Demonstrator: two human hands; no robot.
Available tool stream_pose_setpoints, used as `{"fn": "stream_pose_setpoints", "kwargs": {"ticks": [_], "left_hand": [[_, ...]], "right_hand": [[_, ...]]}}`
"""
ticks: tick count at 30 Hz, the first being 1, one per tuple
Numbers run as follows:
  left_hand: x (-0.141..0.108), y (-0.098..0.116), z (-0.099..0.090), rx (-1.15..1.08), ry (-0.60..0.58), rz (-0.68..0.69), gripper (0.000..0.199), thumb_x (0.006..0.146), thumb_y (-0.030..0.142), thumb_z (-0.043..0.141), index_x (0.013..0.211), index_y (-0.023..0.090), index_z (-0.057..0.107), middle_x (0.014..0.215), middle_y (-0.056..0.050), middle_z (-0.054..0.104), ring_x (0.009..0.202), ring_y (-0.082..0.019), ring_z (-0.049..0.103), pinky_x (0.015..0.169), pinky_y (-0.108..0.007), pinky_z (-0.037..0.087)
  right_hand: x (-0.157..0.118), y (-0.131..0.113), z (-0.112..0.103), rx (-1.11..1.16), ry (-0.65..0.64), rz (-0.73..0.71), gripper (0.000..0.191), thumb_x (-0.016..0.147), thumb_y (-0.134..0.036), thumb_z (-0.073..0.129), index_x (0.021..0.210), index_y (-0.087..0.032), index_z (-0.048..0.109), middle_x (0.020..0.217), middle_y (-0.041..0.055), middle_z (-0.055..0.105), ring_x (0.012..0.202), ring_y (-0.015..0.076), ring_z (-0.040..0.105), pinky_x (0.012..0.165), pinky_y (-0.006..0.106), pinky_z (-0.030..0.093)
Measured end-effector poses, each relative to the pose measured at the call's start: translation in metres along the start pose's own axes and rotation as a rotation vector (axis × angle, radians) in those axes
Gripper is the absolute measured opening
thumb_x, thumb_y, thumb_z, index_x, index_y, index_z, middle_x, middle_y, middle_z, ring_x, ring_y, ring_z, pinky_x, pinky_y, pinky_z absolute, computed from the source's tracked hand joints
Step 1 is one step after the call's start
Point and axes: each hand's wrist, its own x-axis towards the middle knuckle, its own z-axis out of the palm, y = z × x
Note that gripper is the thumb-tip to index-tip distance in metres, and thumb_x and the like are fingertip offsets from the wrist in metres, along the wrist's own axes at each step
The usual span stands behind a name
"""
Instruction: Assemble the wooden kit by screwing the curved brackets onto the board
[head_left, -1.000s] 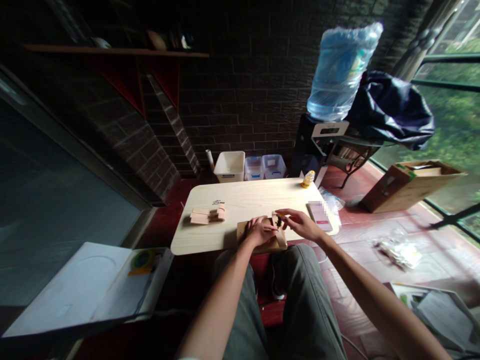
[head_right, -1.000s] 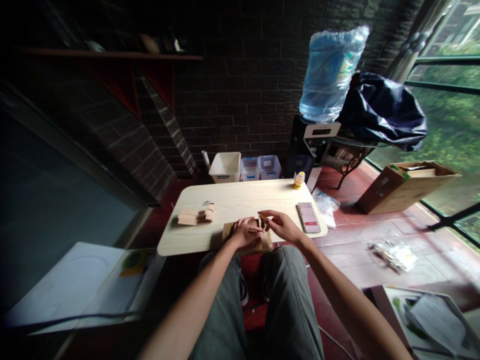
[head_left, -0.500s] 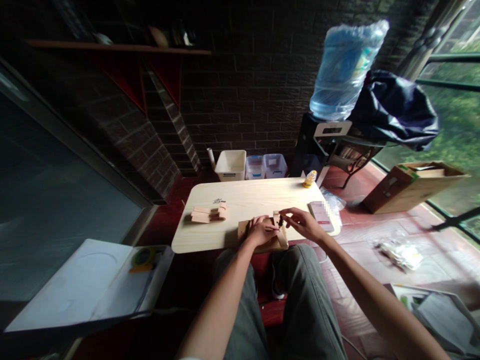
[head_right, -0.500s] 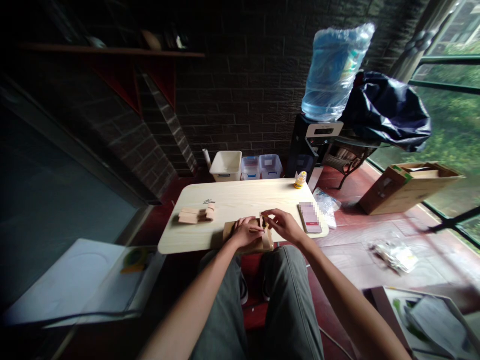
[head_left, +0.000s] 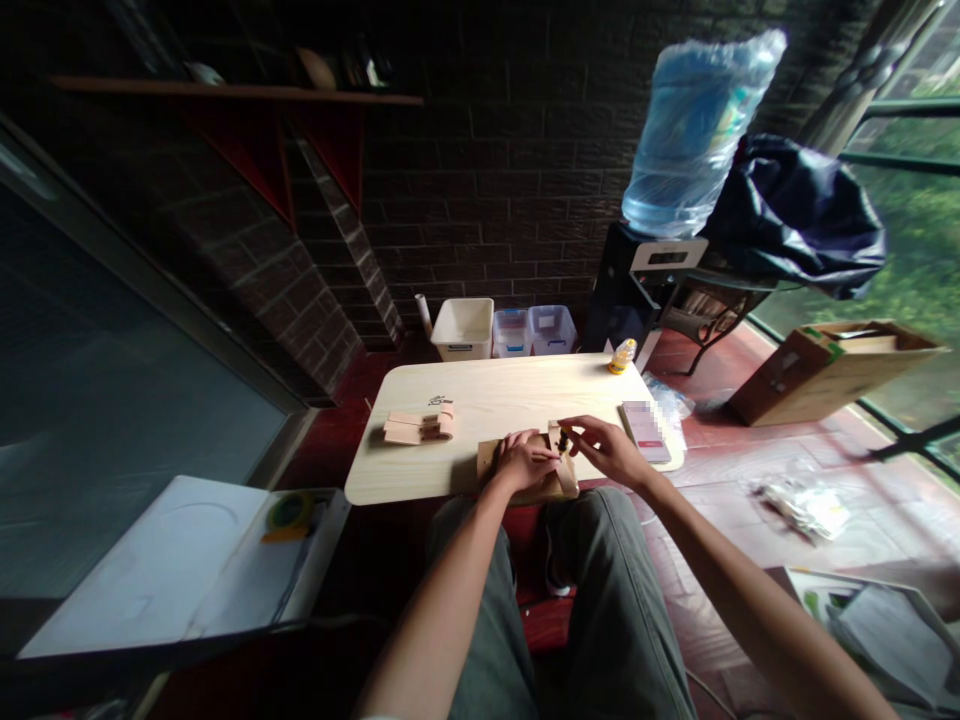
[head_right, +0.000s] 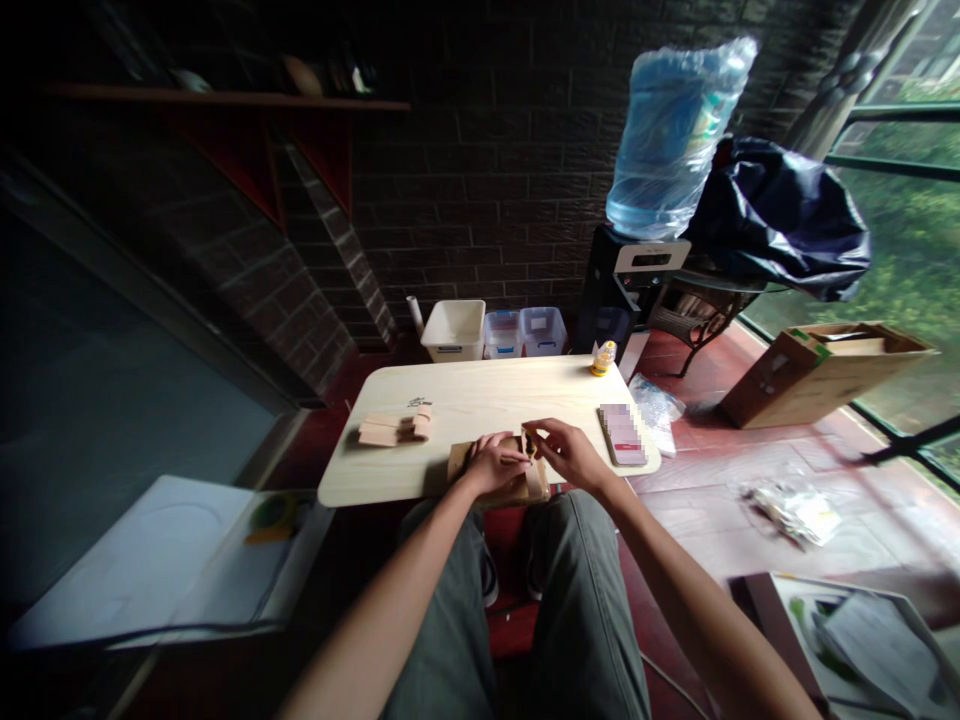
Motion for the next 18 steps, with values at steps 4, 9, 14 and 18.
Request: {"fn": "stream_pose_setpoints", "kwargs": {"ticks": [4, 9, 14, 18], "left_hand": [[0.0, 0.0, 0.0, 0.004, 0.0, 0.003, 0.025, 0.082, 0.056, 0.07, 0.102, 0.045, 0.078, 0.149, 0.006, 0.051, 0.141, -0.028, 0.04, 0.123, -0.046, 0.027], [0.0, 0.0, -0.001, 0.002, -0.004, 0.005, 0.027, 0.082, 0.059, 0.068, 0.104, 0.045, 0.078, 0.149, 0.007, 0.051, 0.141, -0.027, 0.039, 0.124, -0.046, 0.025], [0.0, 0.002, 0.0, 0.003, 0.0, -0.005, 0.027, 0.082, 0.058, 0.067, 0.104, 0.045, 0.078, 0.149, 0.006, 0.051, 0.142, -0.027, 0.038, 0.124, -0.046, 0.024], [-0.001, 0.004, 0.0, -0.005, 0.008, -0.021, 0.026, 0.083, 0.056, 0.067, 0.105, 0.045, 0.077, 0.148, 0.006, 0.052, 0.143, -0.027, 0.037, 0.124, -0.046, 0.024]], "right_hand": [[0.001, 0.001, -0.001, 0.021, -0.007, 0.004, 0.036, 0.099, -0.042, 0.055, 0.124, -0.019, 0.065, 0.117, 0.0129, 0.07, 0.079, 0.0171, 0.073, 0.068, 0.028, 0.059], [0.001, 0.0, -0.001, 0.02, -0.006, 0.011, 0.035, 0.098, -0.045, 0.056, 0.12, -0.019, 0.067, 0.12, 0.0129, 0.07, 0.079, 0.0172, 0.074, 0.067, 0.028, 0.06], [0.001, -0.004, 0.001, -0.003, -0.028, 0.0, 0.033, 0.099, -0.041, 0.055, 0.121, -0.019, 0.066, 0.121, 0.0129, 0.07, 0.077, 0.0166, 0.074, 0.066, 0.028, 0.059], [0.011, -0.014, -0.005, -0.168, -0.106, -0.061, 0.027, 0.097, -0.032, 0.058, 0.12, -0.02, 0.068, 0.118, 0.0107, 0.071, 0.078, 0.0155, 0.072, 0.071, 0.028, 0.058]]}}
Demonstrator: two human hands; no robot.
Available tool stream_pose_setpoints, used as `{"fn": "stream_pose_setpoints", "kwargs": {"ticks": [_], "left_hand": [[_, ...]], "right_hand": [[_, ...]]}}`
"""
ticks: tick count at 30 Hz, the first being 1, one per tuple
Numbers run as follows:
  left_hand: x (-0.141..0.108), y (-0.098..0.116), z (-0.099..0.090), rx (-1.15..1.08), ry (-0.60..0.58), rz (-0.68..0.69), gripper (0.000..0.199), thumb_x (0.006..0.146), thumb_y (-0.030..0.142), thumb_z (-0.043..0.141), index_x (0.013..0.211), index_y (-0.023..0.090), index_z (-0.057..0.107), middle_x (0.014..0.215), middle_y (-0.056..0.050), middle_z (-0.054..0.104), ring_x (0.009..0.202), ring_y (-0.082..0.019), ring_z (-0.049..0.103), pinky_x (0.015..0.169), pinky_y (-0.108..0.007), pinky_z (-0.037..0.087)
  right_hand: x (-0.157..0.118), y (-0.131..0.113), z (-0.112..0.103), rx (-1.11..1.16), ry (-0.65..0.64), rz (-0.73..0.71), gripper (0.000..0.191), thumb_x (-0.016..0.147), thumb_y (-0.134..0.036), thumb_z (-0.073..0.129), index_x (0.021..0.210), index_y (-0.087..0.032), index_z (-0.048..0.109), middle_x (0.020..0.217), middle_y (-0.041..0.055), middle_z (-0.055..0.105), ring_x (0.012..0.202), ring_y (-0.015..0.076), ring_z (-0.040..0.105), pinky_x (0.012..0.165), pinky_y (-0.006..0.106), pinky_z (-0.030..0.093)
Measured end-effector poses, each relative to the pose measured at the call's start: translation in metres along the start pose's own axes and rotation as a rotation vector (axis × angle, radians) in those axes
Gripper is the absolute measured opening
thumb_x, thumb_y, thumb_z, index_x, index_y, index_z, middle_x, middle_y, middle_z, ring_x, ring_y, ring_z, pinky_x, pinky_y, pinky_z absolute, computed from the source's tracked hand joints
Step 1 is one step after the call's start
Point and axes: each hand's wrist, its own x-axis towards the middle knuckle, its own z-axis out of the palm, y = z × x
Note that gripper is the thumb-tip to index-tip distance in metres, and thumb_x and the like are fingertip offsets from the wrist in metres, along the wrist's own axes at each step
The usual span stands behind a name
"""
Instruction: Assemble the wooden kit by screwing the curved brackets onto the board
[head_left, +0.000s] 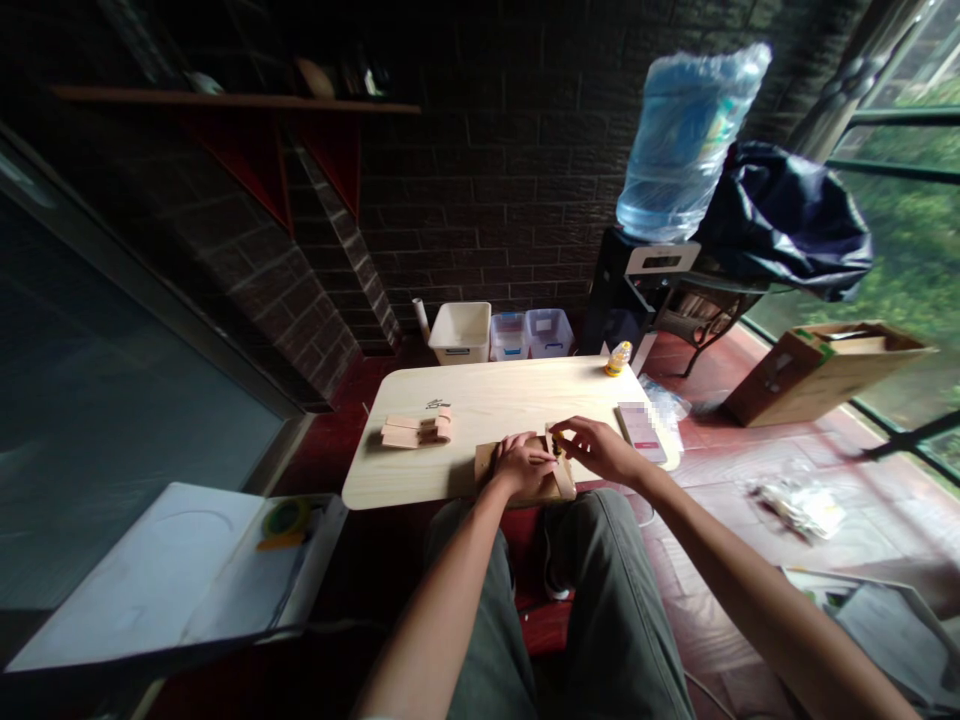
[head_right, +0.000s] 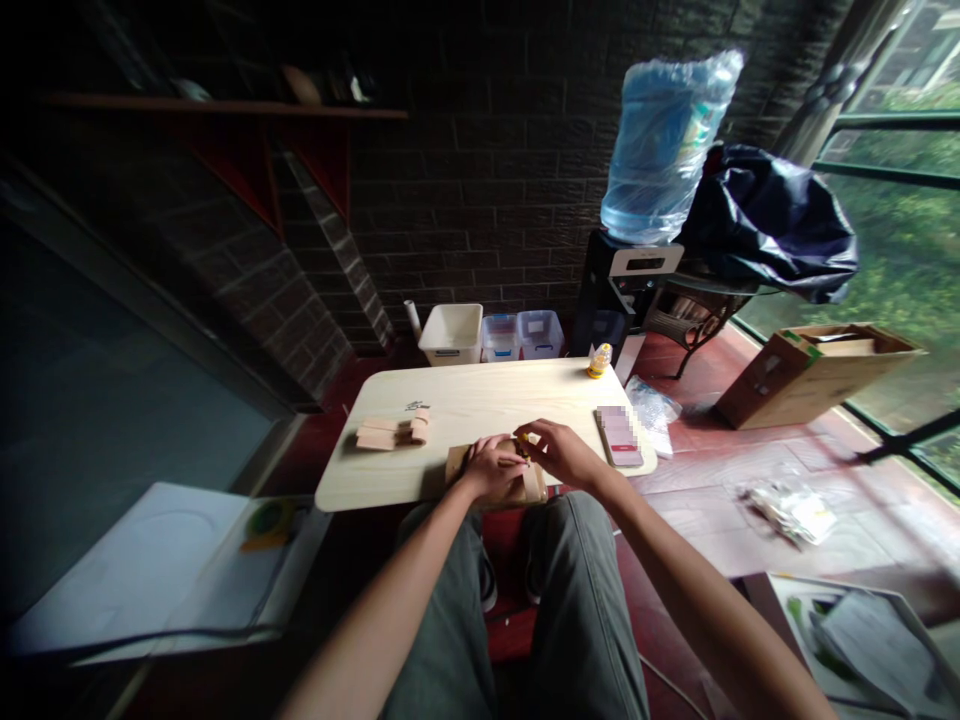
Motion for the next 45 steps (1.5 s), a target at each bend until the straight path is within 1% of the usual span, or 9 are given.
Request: {"fn": "stream_pose_setpoints", "kwargs": {"ticks": [4, 7, 14, 21, 28, 33, 36, 41, 45], "left_hand": [[-0.001, 0.001, 0.0, -0.011, 0.007, 0.01, 0.028, 0.083, 0.055, 0.067, 0.104, 0.042, 0.078, 0.148, 0.004, 0.052, 0.143, -0.028, 0.036, 0.124, -0.047, 0.024], [-0.001, -0.001, 0.001, -0.009, 0.028, 0.034, 0.027, 0.084, 0.053, 0.066, 0.104, 0.041, 0.078, 0.148, 0.003, 0.053, 0.143, -0.027, 0.037, 0.123, -0.046, 0.024], [-0.002, 0.001, 0.0, -0.012, 0.023, 0.013, 0.027, 0.084, 0.055, 0.067, 0.107, 0.045, 0.077, 0.147, 0.005, 0.054, 0.143, -0.027, 0.038, 0.124, -0.046, 0.024], [-0.005, 0.005, -0.004, -0.016, 0.021, 0.013, 0.026, 0.084, 0.051, 0.067, 0.105, 0.041, 0.078, 0.148, 0.004, 0.053, 0.141, -0.028, 0.04, 0.123, -0.047, 0.024], [-0.005, 0.004, -0.004, -0.009, 0.026, 0.044, 0.027, 0.085, 0.051, 0.067, 0.105, 0.039, 0.078, 0.147, 0.002, 0.054, 0.142, -0.028, 0.039, 0.123, -0.046, 0.026], [-0.005, 0.003, -0.003, -0.015, 0.024, 0.033, 0.028, 0.084, 0.053, 0.068, 0.105, 0.039, 0.079, 0.147, 0.002, 0.054, 0.141, -0.028, 0.039, 0.123, -0.046, 0.025], [-0.004, 0.003, -0.004, -0.012, 0.014, 0.032, 0.027, 0.084, 0.053, 0.068, 0.105, 0.039, 0.079, 0.148, 0.002, 0.053, 0.142, -0.027, 0.039, 0.123, -0.046, 0.025], [-0.003, 0.002, -0.003, -0.007, 0.018, 0.035, 0.025, 0.084, 0.052, 0.067, 0.103, 0.039, 0.079, 0.147, 0.002, 0.054, 0.142, -0.028, 0.039, 0.123, -0.047, 0.025], [-0.003, 0.002, -0.002, -0.017, 0.02, 0.037, 0.026, 0.084, 0.053, 0.067, 0.104, 0.042, 0.078, 0.147, 0.003, 0.054, 0.142, -0.028, 0.038, 0.122, -0.048, 0.025]], "right_hand": [[0.015, -0.011, -0.016, -0.243, -0.149, -0.069, 0.026, 0.095, -0.023, 0.059, 0.118, -0.023, 0.071, 0.113, 0.0081, 0.073, 0.076, 0.0149, 0.071, 0.073, 0.027, 0.054], [0.022, -0.015, -0.022, -0.329, -0.185, -0.064, 0.025, 0.096, -0.022, 0.057, 0.117, -0.023, 0.072, 0.11, 0.0069, 0.075, 0.078, 0.0161, 0.071, 0.075, 0.028, 0.052], [0.021, -0.016, -0.021, -0.382, -0.152, -0.016, 0.019, 0.098, -0.027, 0.057, 0.104, -0.022, 0.075, 0.105, 0.0055, 0.076, 0.079, 0.0165, 0.071, 0.073, 0.026, 0.049], [0.021, -0.022, -0.021, -0.416, -0.158, 0.003, 0.02, 0.098, -0.025, 0.057, 0.107, -0.022, 0.074, 0.108, 0.0062, 0.075, 0.078, 0.0159, 0.071, 0.073, 0.026, 0.05], [0.024, -0.025, -0.027, -0.595, -0.253, -0.048, 0.022, 0.099, -0.024, 0.054, 0.112, -0.023, 0.072, 0.112, 0.008, 0.075, 0.099, 0.0209, 0.07, 0.082, 0.027, 0.049], [0.025, -0.025, -0.029, -0.681, -0.241, 0.008, 0.021, 0.101, -0.029, 0.054, 0.108, -0.022, 0.072, 0.105, 0.0084, 0.076, 0.092, 0.0214, 0.071, 0.075, 0.026, 0.047], [0.024, -0.024, -0.028, -0.684, -0.225, 0.018, 0.022, 0.101, -0.031, 0.054, 0.106, -0.021, 0.073, 0.103, 0.0086, 0.077, 0.091, 0.0218, 0.072, 0.075, 0.026, 0.047], [0.022, -0.024, -0.026, -0.617, -0.22, -0.032, 0.022, 0.101, -0.027, 0.054, 0.111, -0.023, 0.073, 0.113, 0.0085, 0.075, 0.099, 0.0223, 0.071, 0.081, 0.028, 0.049], [0.021, -0.024, -0.027, -0.594, -0.222, -0.036, 0.02, 0.099, -0.025, 0.056, 0.11, -0.024, 0.073, 0.113, 0.0082, 0.075, 0.101, 0.0219, 0.071, 0.083, 0.028, 0.049]]}}
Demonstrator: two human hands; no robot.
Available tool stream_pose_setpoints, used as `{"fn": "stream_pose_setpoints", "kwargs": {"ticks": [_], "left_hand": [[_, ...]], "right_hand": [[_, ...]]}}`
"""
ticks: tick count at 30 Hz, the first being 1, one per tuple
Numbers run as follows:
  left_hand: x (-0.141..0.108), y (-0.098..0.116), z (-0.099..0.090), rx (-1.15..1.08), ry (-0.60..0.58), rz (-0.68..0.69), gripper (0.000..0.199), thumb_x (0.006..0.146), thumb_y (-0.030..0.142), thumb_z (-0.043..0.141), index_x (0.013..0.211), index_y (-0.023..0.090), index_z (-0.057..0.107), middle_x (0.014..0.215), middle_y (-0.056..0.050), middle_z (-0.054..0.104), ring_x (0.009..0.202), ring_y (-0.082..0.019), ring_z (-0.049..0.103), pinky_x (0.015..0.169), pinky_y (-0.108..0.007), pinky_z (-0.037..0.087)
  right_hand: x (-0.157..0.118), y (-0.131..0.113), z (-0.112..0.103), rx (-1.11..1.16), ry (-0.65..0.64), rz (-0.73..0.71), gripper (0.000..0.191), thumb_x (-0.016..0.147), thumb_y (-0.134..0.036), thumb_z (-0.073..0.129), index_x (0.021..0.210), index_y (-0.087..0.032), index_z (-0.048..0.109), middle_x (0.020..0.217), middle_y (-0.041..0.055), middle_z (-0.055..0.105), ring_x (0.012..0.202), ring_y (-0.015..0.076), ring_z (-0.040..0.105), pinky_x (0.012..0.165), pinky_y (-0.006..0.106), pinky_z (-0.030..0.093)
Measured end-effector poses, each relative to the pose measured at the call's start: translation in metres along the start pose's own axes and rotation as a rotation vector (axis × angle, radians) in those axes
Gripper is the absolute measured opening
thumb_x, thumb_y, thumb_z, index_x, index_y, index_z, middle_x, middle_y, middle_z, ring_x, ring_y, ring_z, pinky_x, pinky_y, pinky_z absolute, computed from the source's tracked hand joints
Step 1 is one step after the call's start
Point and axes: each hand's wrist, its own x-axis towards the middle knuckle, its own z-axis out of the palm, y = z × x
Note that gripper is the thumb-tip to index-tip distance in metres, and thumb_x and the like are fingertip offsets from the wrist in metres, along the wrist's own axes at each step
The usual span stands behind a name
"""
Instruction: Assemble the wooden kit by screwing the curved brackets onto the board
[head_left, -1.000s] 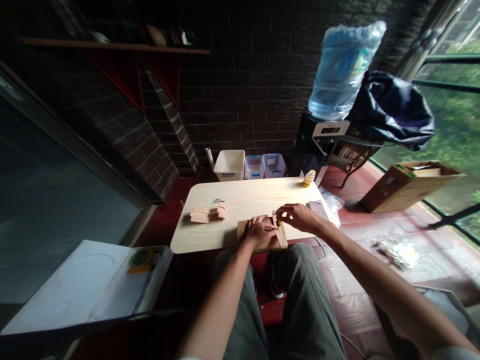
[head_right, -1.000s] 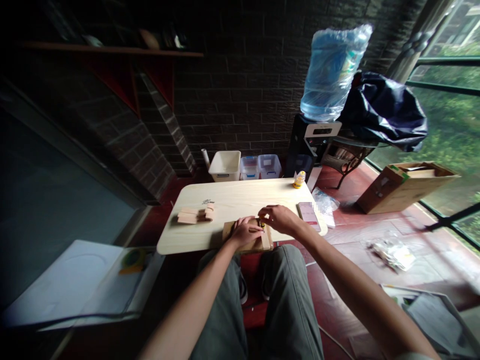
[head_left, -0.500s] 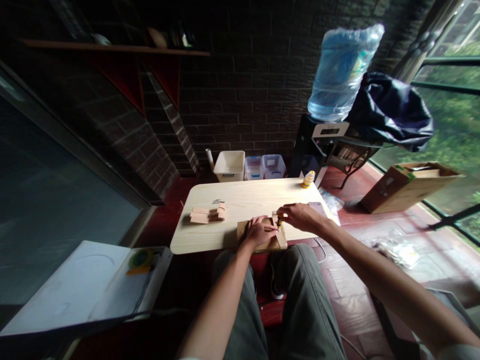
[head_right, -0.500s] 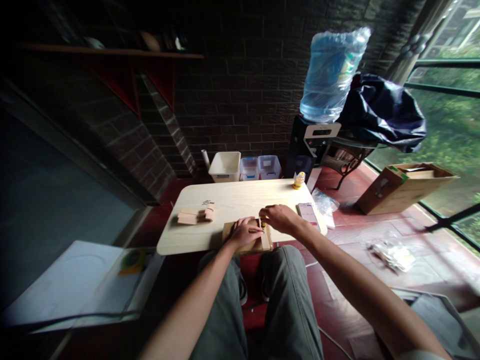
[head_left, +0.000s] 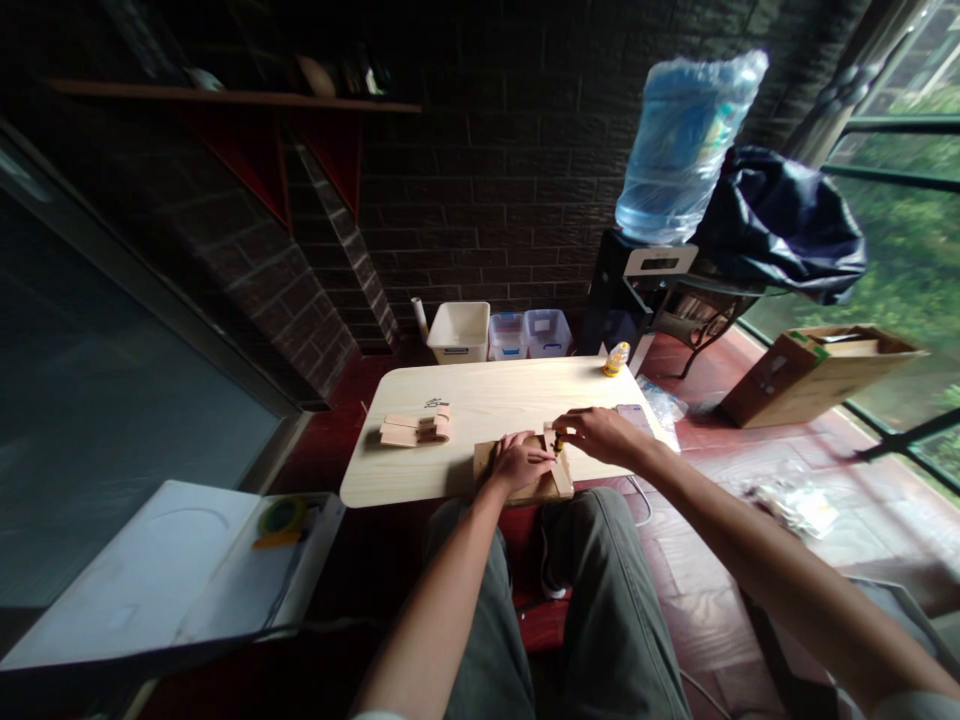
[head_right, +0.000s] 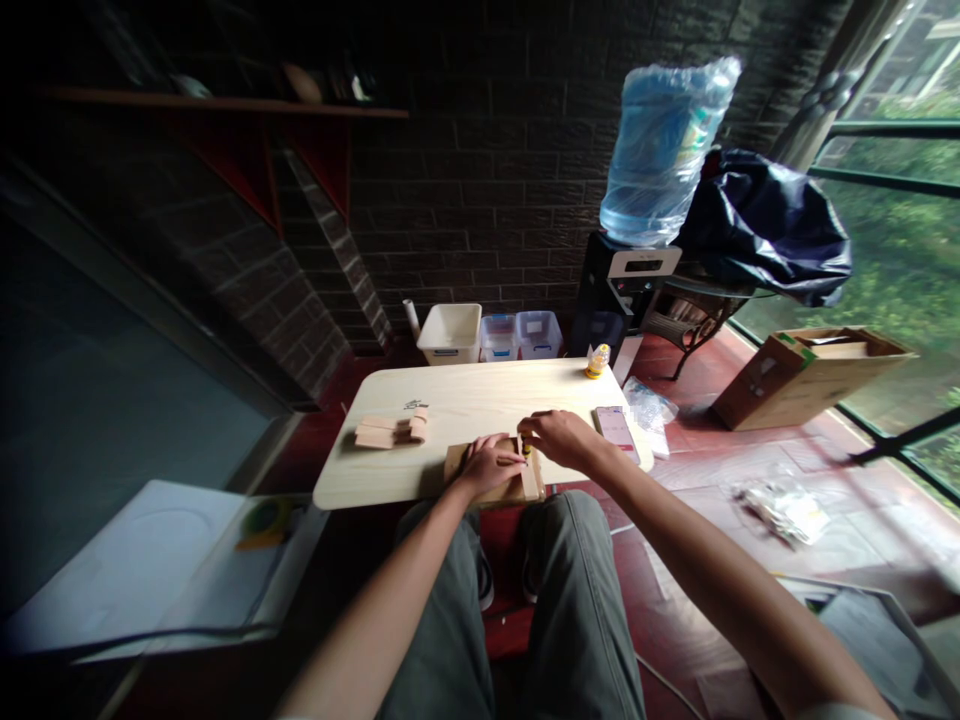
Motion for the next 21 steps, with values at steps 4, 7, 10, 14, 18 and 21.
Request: {"fn": "stream_pose_setpoints", "kwargs": {"ticks": [4, 7, 10, 14, 18, 21], "left_hand": [[0.0, 0.0001, -0.0004, -0.001, -0.003, -0.009, 0.027, 0.084, 0.055, 0.067, 0.105, 0.043, 0.078, 0.147, 0.003, 0.054, 0.142, -0.029, 0.038, 0.123, -0.049, 0.025], [0.0, 0.001, -0.0013, 0.007, -0.006, -0.006, 0.027, 0.084, 0.055, 0.067, 0.105, 0.042, 0.078, 0.146, 0.003, 0.054, 0.142, -0.028, 0.039, 0.123, -0.048, 0.025], [-0.0004, 0.0027, -0.0028, 0.016, -0.008, -0.008, 0.026, 0.083, 0.052, 0.069, 0.105, 0.041, 0.078, 0.147, 0.002, 0.054, 0.142, -0.027, 0.039, 0.123, -0.046, 0.025], [-0.001, 0.0043, -0.0042, 0.016, -0.017, -0.02, 0.027, 0.083, 0.052, 0.069, 0.105, 0.041, 0.078, 0.147, 0.004, 0.054, 0.143, -0.027, 0.038, 0.124, -0.046, 0.025], [-0.0012, 0.0038, -0.0035, 0.008, -0.008, -0.015, 0.026, 0.083, 0.052, 0.069, 0.105, 0.041, 0.078, 0.147, 0.003, 0.054, 0.142, -0.027, 0.038, 0.124, -0.046, 0.025], [-0.0009, 0.0026, -0.0024, -0.003, 0.001, -0.008, 0.026, 0.083, 0.052, 0.068, 0.104, 0.041, 0.078, 0.147, 0.003, 0.054, 0.142, -0.028, 0.039, 0.124, -0.046, 0.024]], "right_hand": [[-0.0002, -0.0001, -0.001, -0.043, -0.005, 0.028, 0.02, 0.099, -0.03, 0.056, 0.107, -0.023, 0.074, 0.107, 0.0081, 0.076, 0.093, 0.022, 0.072, 0.078, 0.028, 0.049], [-0.0003, -0.0008, -0.0001, -0.051, 0.006, 0.032, 0.022, 0.1, -0.029, 0.055, 0.109, -0.023, 0.074, 0.108, 0.0088, 0.076, 0.094, 0.0226, 0.072, 0.078, 0.028, 0.049], [-0.0004, -0.0014, 0.0016, -0.016, 0.013, 0.01, 0.022, 0.099, -0.025, 0.055, 0.109, -0.024, 0.074, 0.113, 0.0086, 0.075, 0.098, 0.022, 0.072, 0.081, 0.028, 0.049], [-0.0008, -0.0016, 0.0023, -0.045, 0.017, 0.042, 0.019, 0.099, -0.027, 0.057, 0.106, -0.023, 0.075, 0.105, 0.0077, 0.077, 0.091, 0.0213, 0.072, 0.077, 0.027, 0.048], [-0.0011, -0.0018, 0.0017, -0.081, 0.016, 0.07, 0.019, 0.098, -0.03, 0.057, 0.105, -0.023, 0.074, 0.1, 0.007, 0.077, 0.085, 0.021, 0.072, 0.072, 0.026, 0.047], [-0.0006, -0.0017, 0.002, -0.083, 0.016, 0.066, 0.02, 0.099, -0.03, 0.056, 0.106, -0.023, 0.074, 0.102, 0.0071, 0.077, 0.087, 0.0214, 0.072, 0.073, 0.026, 0.047]]}}
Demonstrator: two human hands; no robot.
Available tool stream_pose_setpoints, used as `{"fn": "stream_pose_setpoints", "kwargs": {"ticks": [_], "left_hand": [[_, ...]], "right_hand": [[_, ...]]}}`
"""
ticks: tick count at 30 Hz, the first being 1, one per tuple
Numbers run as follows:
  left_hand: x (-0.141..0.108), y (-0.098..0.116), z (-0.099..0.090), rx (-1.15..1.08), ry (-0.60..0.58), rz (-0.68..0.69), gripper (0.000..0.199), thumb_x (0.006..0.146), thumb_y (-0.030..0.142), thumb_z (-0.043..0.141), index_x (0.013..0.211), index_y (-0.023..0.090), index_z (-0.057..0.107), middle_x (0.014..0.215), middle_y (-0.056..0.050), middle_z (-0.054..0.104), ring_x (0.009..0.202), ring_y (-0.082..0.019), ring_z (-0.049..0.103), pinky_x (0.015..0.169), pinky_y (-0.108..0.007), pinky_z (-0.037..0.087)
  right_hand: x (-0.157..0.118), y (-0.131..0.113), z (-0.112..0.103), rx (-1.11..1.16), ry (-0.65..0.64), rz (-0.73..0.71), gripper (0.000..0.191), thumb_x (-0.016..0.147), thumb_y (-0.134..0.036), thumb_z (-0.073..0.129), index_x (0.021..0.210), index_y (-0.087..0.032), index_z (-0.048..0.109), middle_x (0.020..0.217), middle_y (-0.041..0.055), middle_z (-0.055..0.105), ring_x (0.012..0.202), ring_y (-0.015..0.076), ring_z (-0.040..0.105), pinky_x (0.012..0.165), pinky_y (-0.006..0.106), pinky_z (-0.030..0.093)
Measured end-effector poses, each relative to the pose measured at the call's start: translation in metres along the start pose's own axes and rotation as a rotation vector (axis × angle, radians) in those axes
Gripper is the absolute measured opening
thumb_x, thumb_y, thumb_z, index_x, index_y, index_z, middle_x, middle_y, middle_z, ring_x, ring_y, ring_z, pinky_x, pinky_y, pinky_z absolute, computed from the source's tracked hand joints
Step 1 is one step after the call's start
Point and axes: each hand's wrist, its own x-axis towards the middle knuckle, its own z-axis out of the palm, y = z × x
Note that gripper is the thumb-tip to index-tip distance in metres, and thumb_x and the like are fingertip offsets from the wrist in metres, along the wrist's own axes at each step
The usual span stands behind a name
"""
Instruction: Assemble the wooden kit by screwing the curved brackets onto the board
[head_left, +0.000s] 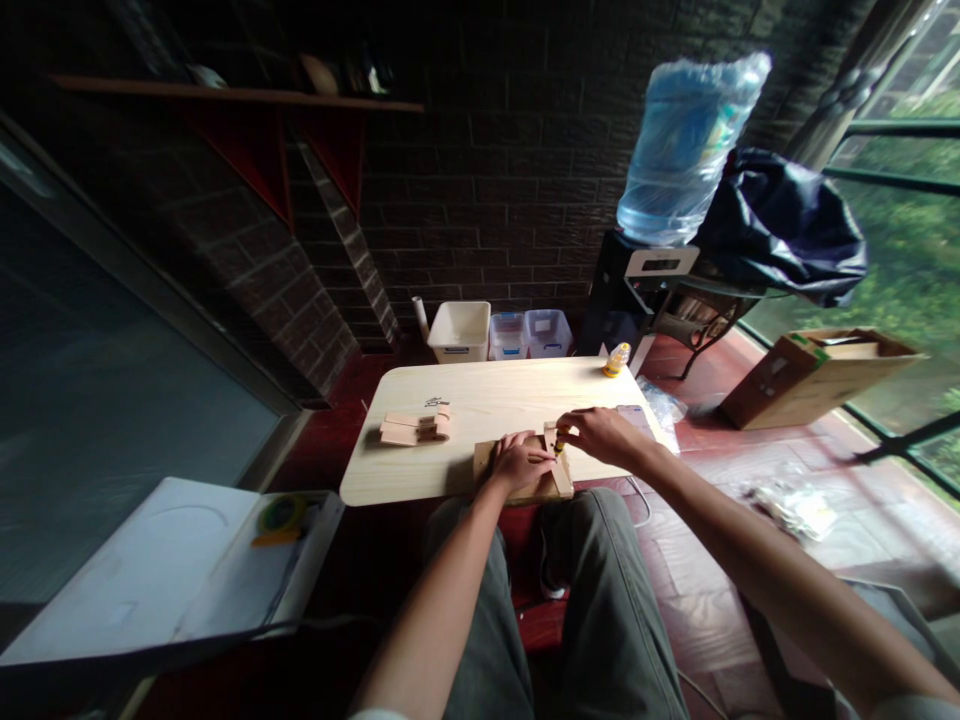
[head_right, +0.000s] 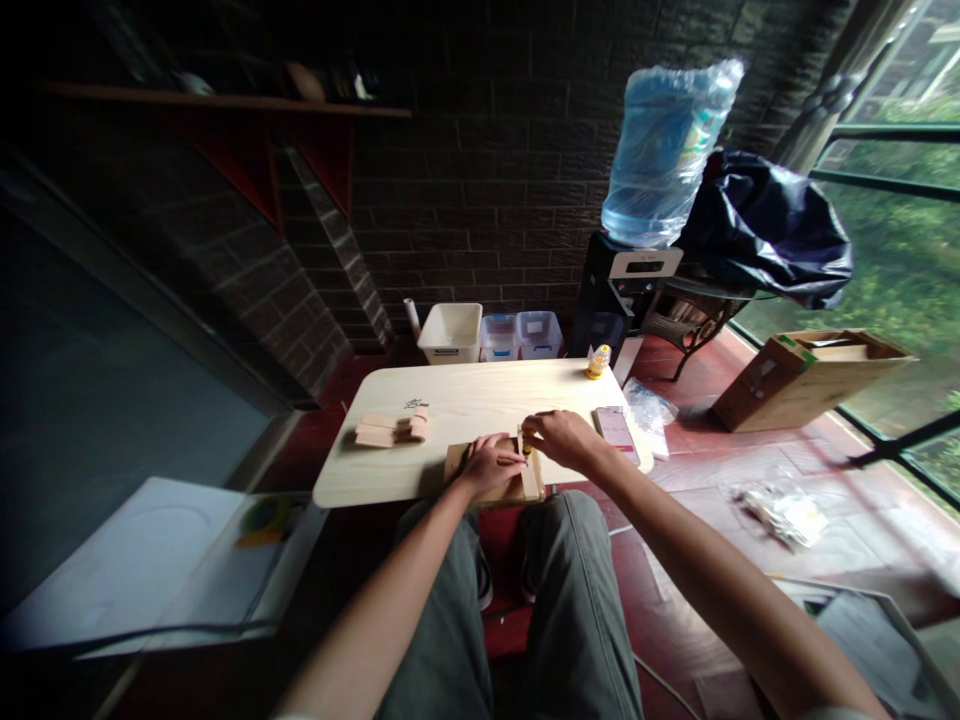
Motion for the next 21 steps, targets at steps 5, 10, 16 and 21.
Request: {"fn": "stream_pose_setpoints", "kwargs": {"ticks": [5, 10, 16, 21], "left_hand": [[0.0008, -0.0014, 0.0014, 0.001, -0.007, -0.009, 0.026, 0.083, 0.053, 0.068, 0.104, 0.043, 0.078, 0.147, 0.004, 0.054, 0.142, -0.029, 0.038, 0.123, -0.047, 0.024], [0.0007, -0.0028, 0.0022, 0.001, 0.0, 0.001, 0.027, 0.083, 0.054, 0.067, 0.105, 0.042, 0.078, 0.147, 0.004, 0.053, 0.142, -0.028, 0.039, 0.124, -0.046, 0.024], [0.0018, -0.0052, 0.0045, 0.019, 0.01, 0.014, 0.025, 0.084, 0.054, 0.067, 0.104, 0.045, 0.078, 0.146, 0.005, 0.054, 0.141, -0.028, 0.04, 0.123, -0.046, 0.026], [0.0026, -0.0055, 0.0057, 0.025, 0.022, 0.022, 0.024, 0.084, 0.052, 0.068, 0.104, 0.045, 0.078, 0.145, 0.004, 0.055, 0.14, -0.027, 0.041, 0.123, -0.045, 0.026]], "right_hand": [[0.0015, 0.0018, 0.0013, 0.032, 0.0, -0.039, 0.022, 0.1, -0.029, 0.055, 0.109, -0.023, 0.073, 0.109, 0.0082, 0.076, 0.093, 0.0223, 0.072, 0.076, 0.028, 0.047], [0.0018, 0.0038, 0.0027, -0.003, -0.01, 0.004, 0.021, 0.099, -0.035, 0.057, 0.104, -0.022, 0.074, 0.1, 0.0076, 0.077, 0.086, 0.0222, 0.072, 0.072, 0.027, 0.046], [0.0006, 0.0023, 0.0021, 0.036, 0.009, -0.019, 0.024, 0.102, -0.034, 0.052, 0.11, -0.023, 0.073, 0.111, 0.0069, 0.076, 0.092, 0.0207, 0.072, 0.075, 0.026, 0.045], [0.0015, 0.0037, 0.0026, -0.014, -0.021, 0.028, 0.024, 0.101, -0.037, 0.054, 0.105, -0.021, 0.072, 0.101, 0.0071, 0.077, 0.087, 0.0209, 0.071, 0.072, 0.026, 0.044]]}}
